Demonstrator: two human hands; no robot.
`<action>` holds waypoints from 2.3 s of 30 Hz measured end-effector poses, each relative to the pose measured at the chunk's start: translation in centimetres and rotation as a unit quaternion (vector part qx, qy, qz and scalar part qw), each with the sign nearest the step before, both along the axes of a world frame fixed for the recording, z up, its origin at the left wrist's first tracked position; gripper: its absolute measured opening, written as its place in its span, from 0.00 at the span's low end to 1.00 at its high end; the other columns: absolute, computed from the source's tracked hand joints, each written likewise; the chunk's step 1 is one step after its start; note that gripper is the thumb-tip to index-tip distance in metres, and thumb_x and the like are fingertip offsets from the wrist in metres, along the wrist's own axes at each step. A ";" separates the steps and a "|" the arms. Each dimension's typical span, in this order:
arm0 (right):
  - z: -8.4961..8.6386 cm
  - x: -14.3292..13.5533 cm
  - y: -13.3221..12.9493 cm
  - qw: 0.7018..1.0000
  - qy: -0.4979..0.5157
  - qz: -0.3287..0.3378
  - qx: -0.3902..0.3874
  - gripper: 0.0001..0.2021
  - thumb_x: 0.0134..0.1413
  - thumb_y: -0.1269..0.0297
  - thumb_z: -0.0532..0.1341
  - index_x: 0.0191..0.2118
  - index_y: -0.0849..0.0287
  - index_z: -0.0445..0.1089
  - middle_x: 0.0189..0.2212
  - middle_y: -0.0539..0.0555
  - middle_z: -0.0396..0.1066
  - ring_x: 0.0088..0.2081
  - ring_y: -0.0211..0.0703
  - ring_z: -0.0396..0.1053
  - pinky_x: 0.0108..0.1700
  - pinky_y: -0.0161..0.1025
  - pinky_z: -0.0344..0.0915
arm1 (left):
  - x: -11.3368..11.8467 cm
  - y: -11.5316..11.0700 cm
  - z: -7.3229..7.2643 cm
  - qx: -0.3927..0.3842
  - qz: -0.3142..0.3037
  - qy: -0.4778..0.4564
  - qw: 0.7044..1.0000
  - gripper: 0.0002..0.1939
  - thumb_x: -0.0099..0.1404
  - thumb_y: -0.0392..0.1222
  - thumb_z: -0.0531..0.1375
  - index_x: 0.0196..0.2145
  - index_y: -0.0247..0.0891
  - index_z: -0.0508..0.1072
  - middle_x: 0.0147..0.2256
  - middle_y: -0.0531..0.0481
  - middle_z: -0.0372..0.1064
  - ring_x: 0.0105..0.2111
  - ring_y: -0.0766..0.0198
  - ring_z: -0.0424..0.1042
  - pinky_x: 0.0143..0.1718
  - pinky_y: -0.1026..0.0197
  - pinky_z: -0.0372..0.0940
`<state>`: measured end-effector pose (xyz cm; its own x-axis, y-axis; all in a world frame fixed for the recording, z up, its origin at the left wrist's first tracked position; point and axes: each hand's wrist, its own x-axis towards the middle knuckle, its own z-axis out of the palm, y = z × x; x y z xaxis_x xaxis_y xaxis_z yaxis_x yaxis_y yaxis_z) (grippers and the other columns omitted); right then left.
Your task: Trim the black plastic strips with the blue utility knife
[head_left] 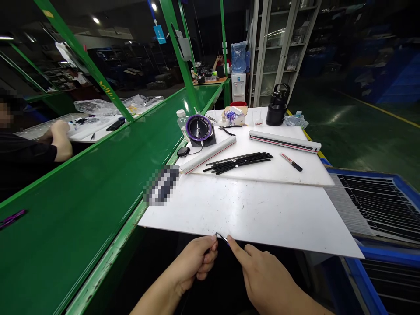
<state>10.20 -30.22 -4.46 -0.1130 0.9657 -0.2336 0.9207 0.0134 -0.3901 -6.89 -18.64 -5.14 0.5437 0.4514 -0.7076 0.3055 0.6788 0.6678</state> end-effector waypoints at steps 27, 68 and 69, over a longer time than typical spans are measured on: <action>0.1 -0.4 0.1 0.999 -0.028 -0.001 -0.015 0.42 0.48 0.80 0.52 0.69 0.50 0.43 0.35 0.54 0.69 0.26 0.46 0.69 0.22 0.38 0.45 | -0.2 0.3 -0.1 -0.014 -0.008 -0.008 1.000 0.20 0.55 0.58 0.60 0.28 0.39 0.58 0.18 0.62 0.46 0.16 0.75 0.38 0.16 0.68 0.32; 0.4 -0.3 0.4 0.998 -0.056 0.013 0.025 0.40 0.51 0.79 0.53 0.69 0.49 0.46 0.33 0.51 0.69 0.23 0.44 0.67 0.21 0.40 0.40 | -0.1 -0.1 0.4 -0.037 0.005 0.002 0.999 0.23 0.52 0.59 0.62 0.29 0.39 0.58 0.19 0.62 0.46 0.16 0.76 0.39 0.16 0.69 0.30; 0.5 -0.3 0.4 0.998 -0.059 0.013 0.021 0.40 0.50 0.79 0.53 0.69 0.49 0.46 0.33 0.51 0.69 0.23 0.44 0.67 0.21 0.40 0.39 | -0.1 -0.1 0.3 -0.037 0.005 0.002 0.999 0.23 0.52 0.59 0.62 0.29 0.39 0.58 0.19 0.62 0.46 0.16 0.76 0.39 0.16 0.69 0.31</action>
<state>9.89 -29.81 -3.95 -0.1124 0.9719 -0.2067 0.9594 0.0520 -0.2772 -7.03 -18.70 -4.80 0.5362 0.4039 -0.7411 0.3007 0.7290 0.6149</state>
